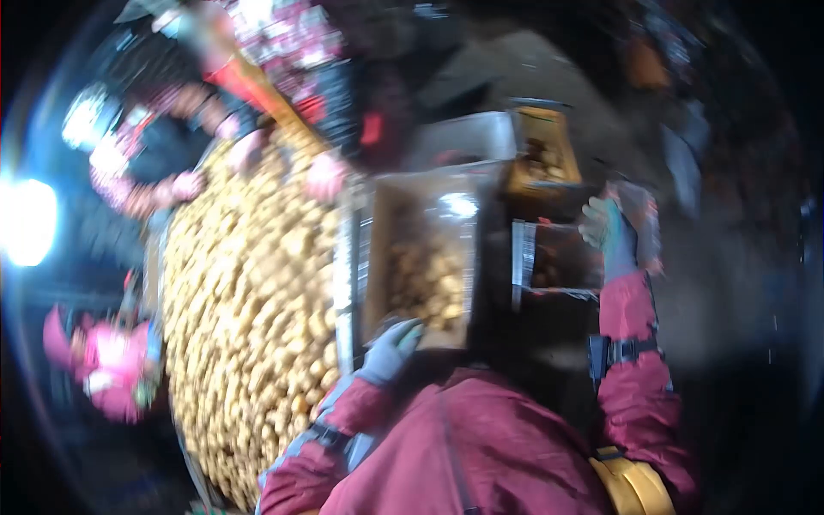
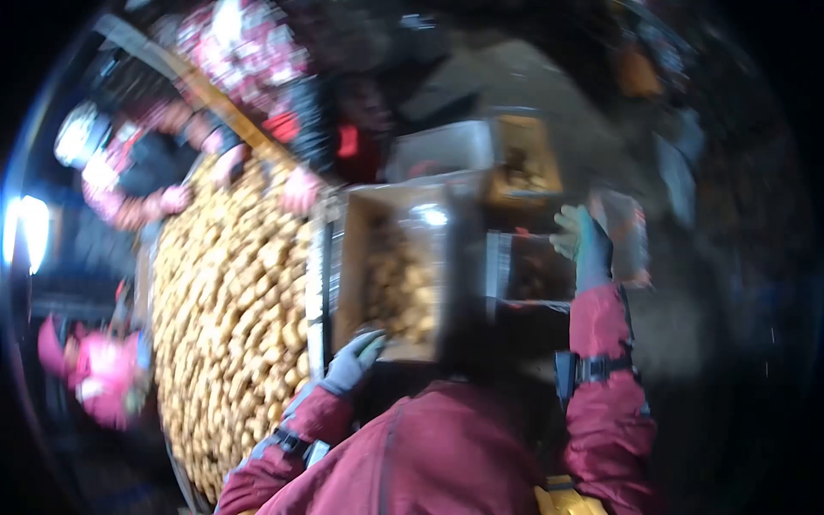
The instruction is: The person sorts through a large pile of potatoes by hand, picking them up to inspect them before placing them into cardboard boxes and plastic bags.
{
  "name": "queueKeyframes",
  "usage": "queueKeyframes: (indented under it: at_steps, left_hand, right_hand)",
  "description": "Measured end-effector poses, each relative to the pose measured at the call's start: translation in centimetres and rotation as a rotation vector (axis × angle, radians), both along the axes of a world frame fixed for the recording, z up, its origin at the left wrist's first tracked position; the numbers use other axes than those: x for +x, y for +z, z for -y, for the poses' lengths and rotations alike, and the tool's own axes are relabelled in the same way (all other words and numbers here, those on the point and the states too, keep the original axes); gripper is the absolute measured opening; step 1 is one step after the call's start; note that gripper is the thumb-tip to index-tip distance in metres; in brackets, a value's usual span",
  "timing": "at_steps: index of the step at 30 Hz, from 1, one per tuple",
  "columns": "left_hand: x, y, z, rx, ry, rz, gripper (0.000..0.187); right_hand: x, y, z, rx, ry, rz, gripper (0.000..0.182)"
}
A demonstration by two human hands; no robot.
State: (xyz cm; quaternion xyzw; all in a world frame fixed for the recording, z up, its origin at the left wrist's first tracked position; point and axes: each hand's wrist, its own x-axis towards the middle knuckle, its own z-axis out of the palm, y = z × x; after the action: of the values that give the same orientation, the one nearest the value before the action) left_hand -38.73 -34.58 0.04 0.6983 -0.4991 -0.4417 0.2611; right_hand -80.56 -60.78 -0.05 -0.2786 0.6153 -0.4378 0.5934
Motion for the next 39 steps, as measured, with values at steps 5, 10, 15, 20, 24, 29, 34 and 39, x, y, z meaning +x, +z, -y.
queueKeyframes:
  at_steps: [5,10,15,20,24,29,34,39]
  left_hand:
    - [4.3,0.8,-4.4,-0.121,0.228,-0.037,0.038]
    - [12.3,1.8,-12.1,-0.055,0.717,-0.025,0.047]
    - [23.8,-1.4,-29.7,-0.080,0.994,0.830,0.057]
    - [28.3,-4.6,-38.5,0.163,1.207,0.754,0.076]
    - [28.4,-6.5,-33.8,0.433,1.077,0.857,0.087]
    - [29.2,-3.9,-25.0,0.153,0.977,0.868,0.093]
    - [30.1,-2.6,-19.6,-0.146,0.805,0.496,0.080]
    - [35.3,-0.4,-26.7,-0.109,1.023,0.668,0.053]
  right_hand:
    - [22.5,-0.3,-3.4,0.037,0.624,0.091,0.063]
    - [36.4,0.4,-10.0,0.075,0.974,0.147,0.058]
    - [45.1,-2.2,-13.3,0.172,1.137,0.122,0.056]
    - [49.0,-2.4,-15.6,0.174,1.240,0.021,0.057]
    - [51.4,-2.3,-16.9,0.153,1.280,-0.032,0.054]
    - [55.5,-2.0,-20.3,0.185,1.378,-0.044,0.052]
    - [59.1,-1.5,-25.4,0.304,1.488,0.053,0.048]
    - [58.6,-3.7,-25.5,0.552,1.367,0.095,0.047]
